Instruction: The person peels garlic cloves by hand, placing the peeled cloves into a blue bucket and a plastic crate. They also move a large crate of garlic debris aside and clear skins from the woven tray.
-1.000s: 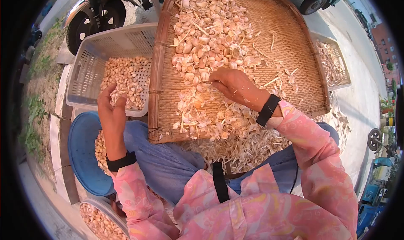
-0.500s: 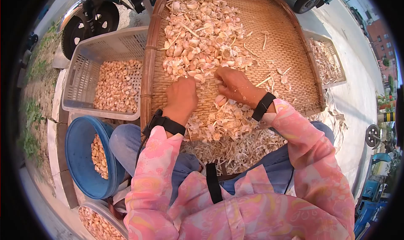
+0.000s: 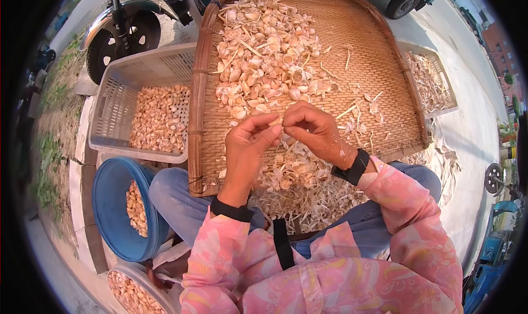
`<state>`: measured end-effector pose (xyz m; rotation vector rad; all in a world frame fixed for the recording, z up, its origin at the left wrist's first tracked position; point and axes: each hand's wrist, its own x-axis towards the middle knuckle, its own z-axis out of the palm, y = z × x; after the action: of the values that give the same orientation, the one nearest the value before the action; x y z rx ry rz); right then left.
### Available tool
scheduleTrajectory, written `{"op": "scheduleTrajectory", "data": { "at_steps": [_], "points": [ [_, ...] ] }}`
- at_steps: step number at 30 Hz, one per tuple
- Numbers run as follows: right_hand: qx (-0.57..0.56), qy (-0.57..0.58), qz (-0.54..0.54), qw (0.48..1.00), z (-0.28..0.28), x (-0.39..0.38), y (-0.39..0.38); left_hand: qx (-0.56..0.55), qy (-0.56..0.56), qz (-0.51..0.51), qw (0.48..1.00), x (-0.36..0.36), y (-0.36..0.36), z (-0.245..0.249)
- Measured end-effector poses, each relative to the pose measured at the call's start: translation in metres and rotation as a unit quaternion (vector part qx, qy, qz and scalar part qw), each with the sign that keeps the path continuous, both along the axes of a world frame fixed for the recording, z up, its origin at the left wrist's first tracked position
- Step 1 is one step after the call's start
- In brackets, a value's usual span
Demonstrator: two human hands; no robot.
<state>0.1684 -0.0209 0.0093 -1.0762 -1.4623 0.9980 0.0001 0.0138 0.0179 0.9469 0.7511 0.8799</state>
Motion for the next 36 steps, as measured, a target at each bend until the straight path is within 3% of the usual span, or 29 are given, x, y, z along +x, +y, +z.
{"op": "scheduleTrajectory", "data": {
  "at_steps": [3,6,9,11,13,14,16,17,18,20,21,23,25,27,28,31,35,36],
  "points": [
    [-0.029,0.08,0.004,0.996,0.004,-0.015,0.002,-0.06,-0.078,-0.012,0.995,-0.018,-0.001,0.003],
    [-0.112,-0.002,-0.051,0.992,-0.002,-0.012,0.023,-0.152,-0.208,-0.017,0.966,-0.042,-0.006,0.006],
    [-0.006,-0.217,-0.025,0.976,-0.007,-0.013,0.047,-0.149,-0.284,0.009,0.947,-0.077,-0.006,0.014],
    [0.058,-0.304,0.008,0.951,-0.016,-0.02,0.063,-0.08,-0.251,0.087,0.961,-0.114,0.021,0.01],
    [0.097,-0.372,0.042,0.922,-0.02,-0.034,0.075,-0.003,0.028,0.22,0.975,-0.148,0.052,0.013],
    [0.119,-0.405,0.057,0.905,-0.022,-0.043,0.082,0.061,0.149,0.218,0.963,-0.155,0.059,0.014],
    [0.121,-0.489,0.063,0.862,-0.036,-0.056,0.092,0.183,0.383,0.199,0.883,-0.164,0.071,0.014],
    [0.117,-0.51,0.063,0.85,-0.036,-0.06,0.094,0.288,0.431,0.201,0.831,-0.169,0.078,-0.002],
    [0.113,-0.531,0.063,0.838,-0.036,-0.063,0.094,0.254,0.405,0.156,0.865,-0.161,0.076,0.005],
    [0.083,-0.528,0.065,0.843,-0.031,-0.062,0.093,0.178,0.345,0.063,0.92,-0.124,0.06,0.024],
    [0.069,-0.529,0.066,0.843,-0.029,-0.059,0.092,0.177,0.343,0.041,0.921,-0.112,0.058,0.015],
    [0.014,-0.447,0.059,0.893,-0.028,-0.051,0.088,0.185,0.349,0.016,0.918,-0.087,0.051,-0.01],
    [-0.045,-0.318,0.041,0.946,-0.022,-0.045,0.081,0.196,0.369,0.008,0.909,-0.061,0.044,-0.026],
    [-0.109,-0.133,0.008,0.985,-0.012,-0.047,0.064,0.063,0.217,-0.006,0.974,-0.04,0.034,-0.025],
    [-0.097,-0.132,0.0,0.986,-0.011,-0.047,0.058,-0.003,0.139,-0.014,0.99,-0.032,0.029,-0.022],
    [-0.046,-0.16,-0.01,0.986,-0.006,-0.044,0.043,0.019,0.122,0.036,0.992,-0.023,0.019,-0.008],
    [-0.122,-0.017,0.052,0.991,0.002,-0.043,0.044,0.019,0.139,0.102,0.985,-0.031,0.019,-0.013],
    [-0.116,-0.034,0.027,0.992,0.0,-0.04,0.047,-0.003,0.09,0.11,0.99,-0.039,0.022,-0.013]
  ]
}}
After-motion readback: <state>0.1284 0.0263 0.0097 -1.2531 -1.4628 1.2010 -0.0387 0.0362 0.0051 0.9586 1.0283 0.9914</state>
